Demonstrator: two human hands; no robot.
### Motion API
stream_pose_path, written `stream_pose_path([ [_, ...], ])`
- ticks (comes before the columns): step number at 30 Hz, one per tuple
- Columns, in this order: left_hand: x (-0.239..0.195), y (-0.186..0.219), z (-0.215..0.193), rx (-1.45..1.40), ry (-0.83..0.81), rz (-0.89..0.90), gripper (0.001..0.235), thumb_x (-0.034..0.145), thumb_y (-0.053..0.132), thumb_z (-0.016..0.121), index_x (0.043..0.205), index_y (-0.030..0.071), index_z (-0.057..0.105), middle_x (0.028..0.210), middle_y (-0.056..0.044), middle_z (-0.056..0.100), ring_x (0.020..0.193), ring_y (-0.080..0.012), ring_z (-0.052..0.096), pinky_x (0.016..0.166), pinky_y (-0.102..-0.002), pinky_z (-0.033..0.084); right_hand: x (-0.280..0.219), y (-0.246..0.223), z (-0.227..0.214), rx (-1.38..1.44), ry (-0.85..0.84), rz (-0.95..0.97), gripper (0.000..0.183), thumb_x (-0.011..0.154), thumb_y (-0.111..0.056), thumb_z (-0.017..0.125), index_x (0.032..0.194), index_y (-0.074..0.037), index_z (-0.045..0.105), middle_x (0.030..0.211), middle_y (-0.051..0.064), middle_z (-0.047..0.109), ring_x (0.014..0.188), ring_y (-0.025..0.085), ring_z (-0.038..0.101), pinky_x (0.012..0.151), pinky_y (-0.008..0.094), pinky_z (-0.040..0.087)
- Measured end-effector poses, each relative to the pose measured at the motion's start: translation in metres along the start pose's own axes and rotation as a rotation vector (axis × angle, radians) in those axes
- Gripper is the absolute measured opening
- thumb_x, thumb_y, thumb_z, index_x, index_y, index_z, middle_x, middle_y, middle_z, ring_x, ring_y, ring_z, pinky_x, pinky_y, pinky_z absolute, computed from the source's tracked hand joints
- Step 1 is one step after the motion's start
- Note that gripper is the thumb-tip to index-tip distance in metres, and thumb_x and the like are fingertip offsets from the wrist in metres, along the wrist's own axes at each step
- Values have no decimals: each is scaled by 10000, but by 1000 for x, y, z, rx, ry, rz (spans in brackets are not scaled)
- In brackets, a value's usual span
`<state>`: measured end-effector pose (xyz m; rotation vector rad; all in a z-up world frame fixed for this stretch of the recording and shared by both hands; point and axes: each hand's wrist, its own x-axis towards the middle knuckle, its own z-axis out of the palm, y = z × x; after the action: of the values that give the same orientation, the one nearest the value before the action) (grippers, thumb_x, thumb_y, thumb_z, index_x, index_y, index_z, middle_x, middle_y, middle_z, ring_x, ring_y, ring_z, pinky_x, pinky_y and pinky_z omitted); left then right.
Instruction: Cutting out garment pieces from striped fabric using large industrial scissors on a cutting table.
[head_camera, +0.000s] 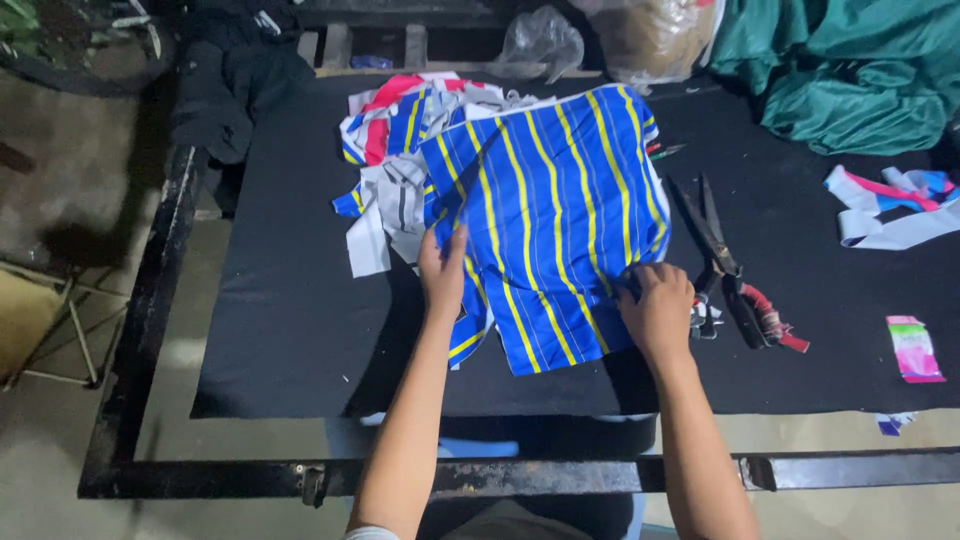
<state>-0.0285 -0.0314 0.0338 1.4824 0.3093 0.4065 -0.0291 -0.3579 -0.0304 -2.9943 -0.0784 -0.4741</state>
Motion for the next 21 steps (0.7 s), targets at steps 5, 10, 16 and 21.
stream_pose_path([
  [5, -12, 34, 5, -56, 64, -155, 581, 1051, 405, 593, 1470, 28, 455, 1489, -270, 486, 1422, -396, 444, 1176, -523, 375, 6, -13, -11, 306, 140, -38, 282, 835, -67, 747, 1108, -99, 689, 945, 118, 682, 945, 349, 685, 860, 450, 525],
  [10, -13, 41, -3, -44, -56, -449, 1127, 854, 627, 748, 1628, 41, 175, 1625, -359, 185, 1524, -455, 217, 1251, -573, 209, 2, -42, -48, 589, 141, 29, 267, 928, -13, 651, 1186, -81, 658, 915, 175, 696, 934, 426, 695, 804, 485, 530],
  [16, -7, 18, -11, -45, -241, -235, 367, 838, 309, 890, 1105, 90, 766, 1049, -77, 765, 995, -130, 685, 876, -351, 566, 1, -56, -62, 585, -8, -26, 292, 914, -259, 766, 1154, -110, 691, 926, 144, 716, 929, 390, 706, 821, 463, 542],
  [21, -8, 29, -7, 77, -279, -213, 276, 826, 388, 877, 869, 127, 800, 773, 0, 750, 760, -60, 654, 694, -275, 549, 3, -61, -58, 499, -72, -64, 519, 766, -370, 879, 1165, -108, 676, 950, 174, 710, 954, 411, 700, 866, 503, 544],
])
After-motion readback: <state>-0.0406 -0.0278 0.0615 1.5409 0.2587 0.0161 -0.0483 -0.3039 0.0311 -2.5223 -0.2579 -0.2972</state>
